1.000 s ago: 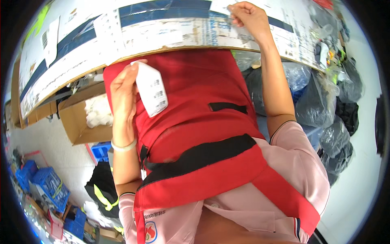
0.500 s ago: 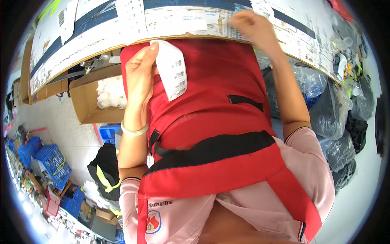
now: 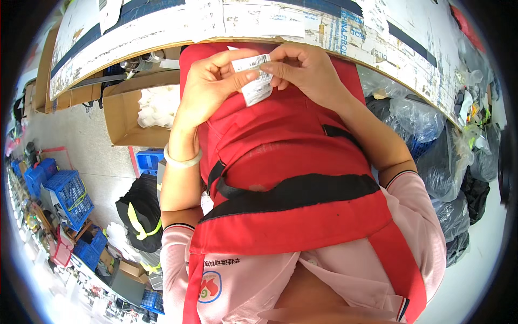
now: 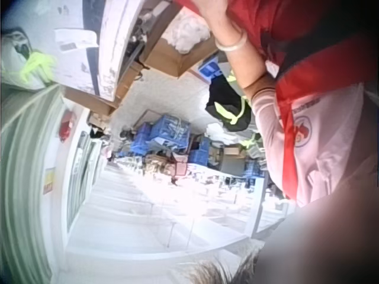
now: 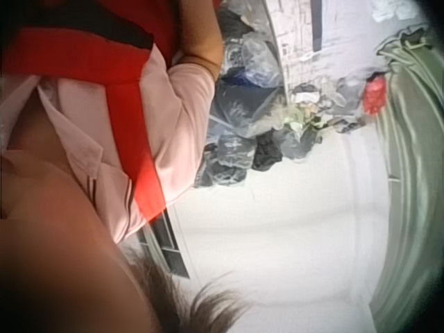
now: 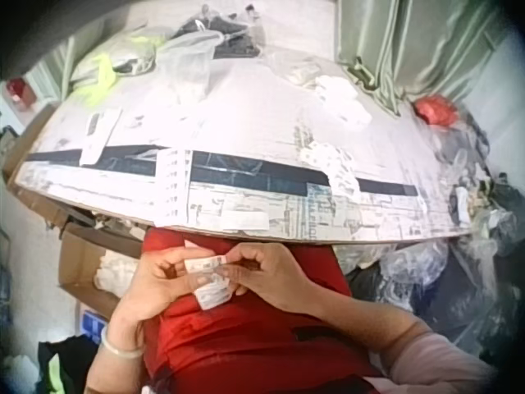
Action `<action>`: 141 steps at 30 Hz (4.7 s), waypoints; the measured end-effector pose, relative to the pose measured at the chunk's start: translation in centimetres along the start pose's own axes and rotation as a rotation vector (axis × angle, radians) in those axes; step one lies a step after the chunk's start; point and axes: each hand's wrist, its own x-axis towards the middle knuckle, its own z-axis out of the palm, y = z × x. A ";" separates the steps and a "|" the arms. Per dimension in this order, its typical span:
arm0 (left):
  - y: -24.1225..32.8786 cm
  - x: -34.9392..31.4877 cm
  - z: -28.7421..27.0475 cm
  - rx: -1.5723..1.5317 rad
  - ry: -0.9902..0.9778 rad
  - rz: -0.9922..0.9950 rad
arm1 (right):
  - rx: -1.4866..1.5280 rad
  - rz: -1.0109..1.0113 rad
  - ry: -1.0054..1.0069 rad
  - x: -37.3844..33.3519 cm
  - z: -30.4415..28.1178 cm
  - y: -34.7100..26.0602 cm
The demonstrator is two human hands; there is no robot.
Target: The recorder is checking and organizing white labels at a workstation.
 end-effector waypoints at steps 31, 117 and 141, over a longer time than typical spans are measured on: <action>-2.8 1.1 0.4 -0.050 0.145 -0.096 | -0.155 0.129 0.253 4.9 -6.1 0.2; -2.3 -0.8 1.3 -0.294 0.044 -0.132 | -0.147 -0.048 0.550 -2.2 -13.4 0.2; -2.0 -1.2 2.3 -0.246 0.112 -0.157 | -1.206 -0.527 1.134 -2.2 -22.9 4.1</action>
